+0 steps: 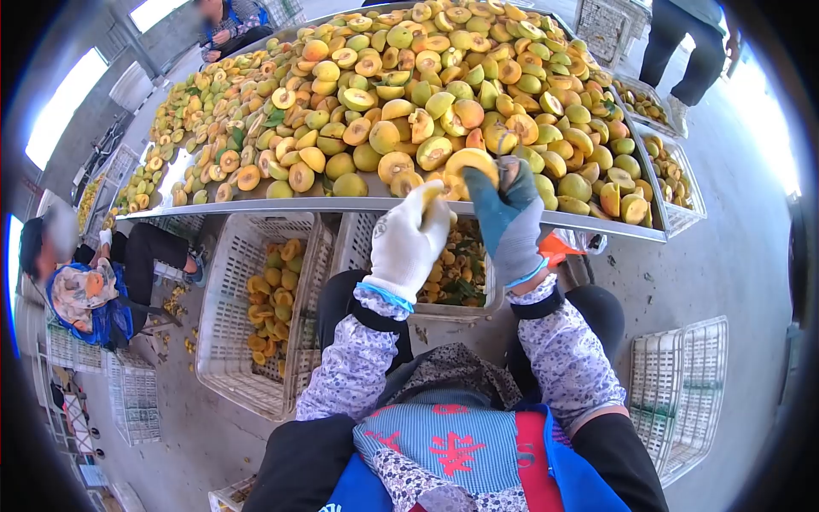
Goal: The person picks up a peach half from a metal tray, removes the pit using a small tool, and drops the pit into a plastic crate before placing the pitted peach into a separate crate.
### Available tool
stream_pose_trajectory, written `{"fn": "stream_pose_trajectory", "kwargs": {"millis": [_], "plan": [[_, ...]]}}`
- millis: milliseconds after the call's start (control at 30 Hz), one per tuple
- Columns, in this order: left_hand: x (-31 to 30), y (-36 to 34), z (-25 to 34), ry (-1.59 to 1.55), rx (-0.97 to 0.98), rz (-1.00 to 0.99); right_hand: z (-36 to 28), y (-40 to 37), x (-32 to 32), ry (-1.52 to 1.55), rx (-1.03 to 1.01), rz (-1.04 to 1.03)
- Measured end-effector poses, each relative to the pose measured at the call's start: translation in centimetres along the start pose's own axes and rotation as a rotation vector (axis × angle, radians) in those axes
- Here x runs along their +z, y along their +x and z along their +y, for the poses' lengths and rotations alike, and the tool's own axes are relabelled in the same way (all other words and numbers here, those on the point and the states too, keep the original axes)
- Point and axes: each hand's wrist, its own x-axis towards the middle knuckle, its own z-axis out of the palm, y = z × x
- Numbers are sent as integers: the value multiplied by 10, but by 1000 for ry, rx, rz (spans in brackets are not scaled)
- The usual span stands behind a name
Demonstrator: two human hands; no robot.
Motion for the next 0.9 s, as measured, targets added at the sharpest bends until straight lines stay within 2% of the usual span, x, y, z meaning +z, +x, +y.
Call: {"fn": "stream_pose_trajectory", "kwargs": {"millis": [67,133,167,200,267,300,400,467,500,533,567,633,667,700,733,800,833,867,900], "plan": [[-21,-9,34,114,-77,-123,-22,1,-5,-15,158,49],[-39,-11,40,37,-87,-76,-24,-4,-6,-8,292,3],[-41,-7,25,-120,-58,-43,-25,-11,-3,23,329,-40],[-47,-9,39,-465,-172,-134,-18,-18,2,65,321,-113],[-47,-15,45,-712,-199,-195,-1,-35,9,241,308,-310],[-50,-18,41,-696,-176,-236,-5,-41,15,185,377,-299],[-62,-30,35,-731,-268,-190,-18,-44,24,69,495,-373],[-76,-35,24,-728,-240,-79,-19,-41,22,-37,541,-451],[-95,-40,21,-819,-298,-44,-19,-41,18,-112,562,-481],[-113,-44,20,-775,-389,67,-18,-41,17,-188,582,-506],[-130,-50,6,-812,-419,183,-18,-45,19,-134,610,-486],[-172,-61,-25,-618,-361,381,-7,-50,11,-302,505,-529],[-196,-64,-61,-284,-286,509,-2,-51,8,-387,450,-546],[-218,-69,-84,126,-282,585,-9,-52,10,-405,429,-539],[-227,-70,-81,944,-210,681,-11,-52,11,-416,438,-559],[-230,-45,-75,929,-148,738,-12,-50,14,-442,448,-604],[-225,-26,-73,830,-118,692,-13,-50,15,-488,411,-618],[-214,-4,-63,765,-174,622,-13,-49,16,-535,372,-633],[-212,16,-85,861,-165,549,-13,-49,17,-583,332,-644]]}}
